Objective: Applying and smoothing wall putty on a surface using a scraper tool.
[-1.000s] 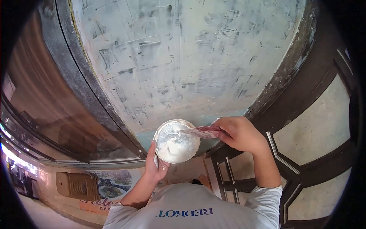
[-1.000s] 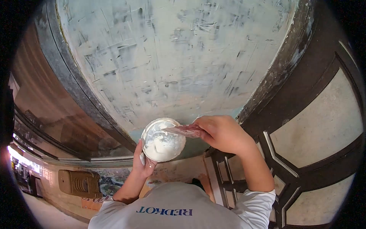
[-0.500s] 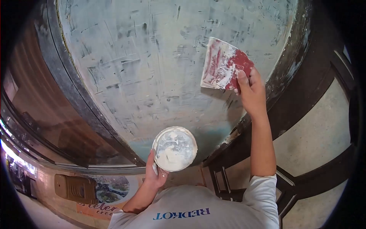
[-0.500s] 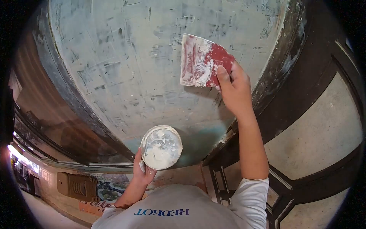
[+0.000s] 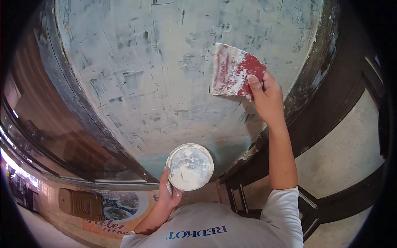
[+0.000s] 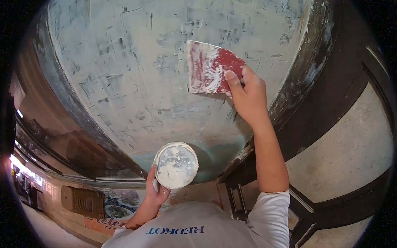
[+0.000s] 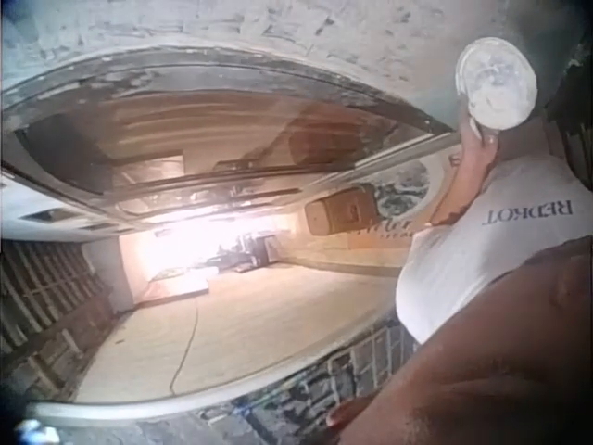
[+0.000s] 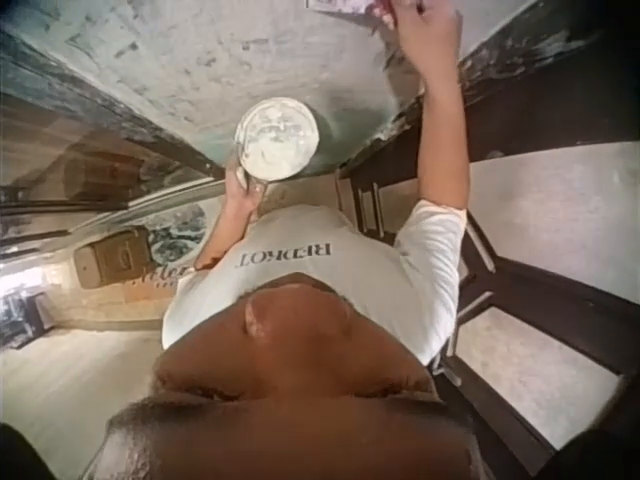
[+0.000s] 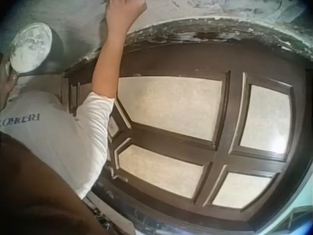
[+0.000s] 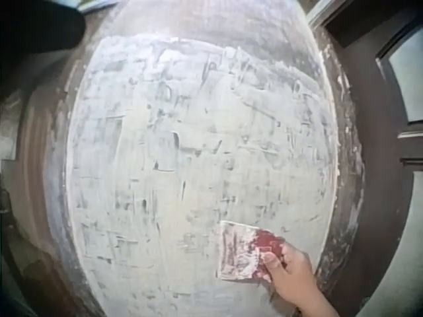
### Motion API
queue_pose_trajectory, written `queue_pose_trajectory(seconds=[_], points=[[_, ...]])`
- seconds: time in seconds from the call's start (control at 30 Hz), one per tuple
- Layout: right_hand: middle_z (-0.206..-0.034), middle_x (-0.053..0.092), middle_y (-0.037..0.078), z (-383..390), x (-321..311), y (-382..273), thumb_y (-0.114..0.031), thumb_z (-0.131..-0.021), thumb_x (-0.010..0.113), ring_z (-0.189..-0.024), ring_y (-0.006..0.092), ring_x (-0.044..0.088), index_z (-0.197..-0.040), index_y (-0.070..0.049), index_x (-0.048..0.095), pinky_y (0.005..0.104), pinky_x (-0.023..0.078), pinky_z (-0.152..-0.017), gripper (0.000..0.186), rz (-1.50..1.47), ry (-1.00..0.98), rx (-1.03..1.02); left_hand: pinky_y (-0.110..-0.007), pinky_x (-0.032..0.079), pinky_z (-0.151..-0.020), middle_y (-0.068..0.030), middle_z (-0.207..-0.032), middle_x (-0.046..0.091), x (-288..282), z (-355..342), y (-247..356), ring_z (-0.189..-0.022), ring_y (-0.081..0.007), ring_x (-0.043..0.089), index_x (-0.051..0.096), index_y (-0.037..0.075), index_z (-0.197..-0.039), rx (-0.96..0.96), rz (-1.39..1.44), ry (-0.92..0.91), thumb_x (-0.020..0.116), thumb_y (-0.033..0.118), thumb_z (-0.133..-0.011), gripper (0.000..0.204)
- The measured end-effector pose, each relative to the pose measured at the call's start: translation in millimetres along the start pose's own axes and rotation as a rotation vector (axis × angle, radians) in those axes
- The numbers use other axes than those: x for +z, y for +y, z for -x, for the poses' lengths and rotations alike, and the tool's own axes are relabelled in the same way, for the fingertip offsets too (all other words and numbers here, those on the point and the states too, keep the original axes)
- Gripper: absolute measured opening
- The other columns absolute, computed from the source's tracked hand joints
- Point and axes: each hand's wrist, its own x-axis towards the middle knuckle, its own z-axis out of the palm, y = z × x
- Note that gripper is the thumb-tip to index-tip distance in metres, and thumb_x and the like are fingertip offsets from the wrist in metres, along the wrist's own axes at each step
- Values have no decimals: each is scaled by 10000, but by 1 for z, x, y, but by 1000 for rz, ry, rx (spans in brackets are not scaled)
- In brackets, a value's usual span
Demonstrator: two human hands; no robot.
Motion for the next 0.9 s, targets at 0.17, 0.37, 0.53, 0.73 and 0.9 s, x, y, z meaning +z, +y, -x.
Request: queue_pose_trajectory(seconds=[0.17, 0.37, 0.53, 0.73, 0.9], points=[[-851, 651, 11, 6, -14, 8, -213, -974, 557, -655, 43, 553, -1141, 1, 595, 201, 463, -568, 274, -147, 64, 74, -392, 470, -1007, -141, -1352, 514, -8, 2, -1, -1214, -278, 534, 397, 49, -1393, 21, -13, -25, 384, 463, -990, 578], [-841, 649, 12, -1, -1, 7, -214, -974, 553, -654, 41, 554, -1142, 3, 589, 211, 482, -584, 277, -104, -29, -5, -388, 468, -1010, -136, -1356, 509, -1, 2, -5, -1218, -274, 531, 399, 52, -1390, 12, 9, 7, 377, 448, -996, 559], [-885, 655, 26, 11, -11, 13, -196, -979, 541, -704, 48, 572, -1112, -1, 596, 214, 488, -598, 243, -244, 53, 9, -382, 477, -997, -137, -1353, 511, -9, 1, -10, -1207, -272, 538, 406, 45, -1381, 37, 8, 7, 379, 440, -997, 551], [-842, 666, 46, 28, 13, 7, -195, -958, 571, -712, 84, 598, -1110, 15, 602, 257, 510, -602, 261, -159, -122, 31, -412, 462, -1014, -126, -1354, 521, -2, 4, -10, -1217, -282, 535, 418, 60, -1389, -2, -22, 60, 421, 462, -976, 576], [-758, 662, 87, 59, 11, 49, -214, -947, 561, -641, 138, 607, -1081, -9, 616, 296, 485, -612, 251, 62, -44, -87, -408, 458, -1018, -123, -1351, 523, -12, 6, -12, -1217, -276, 536, 416, 66, -1391, 9, -22, 39, 426, 461, -973, 575]])
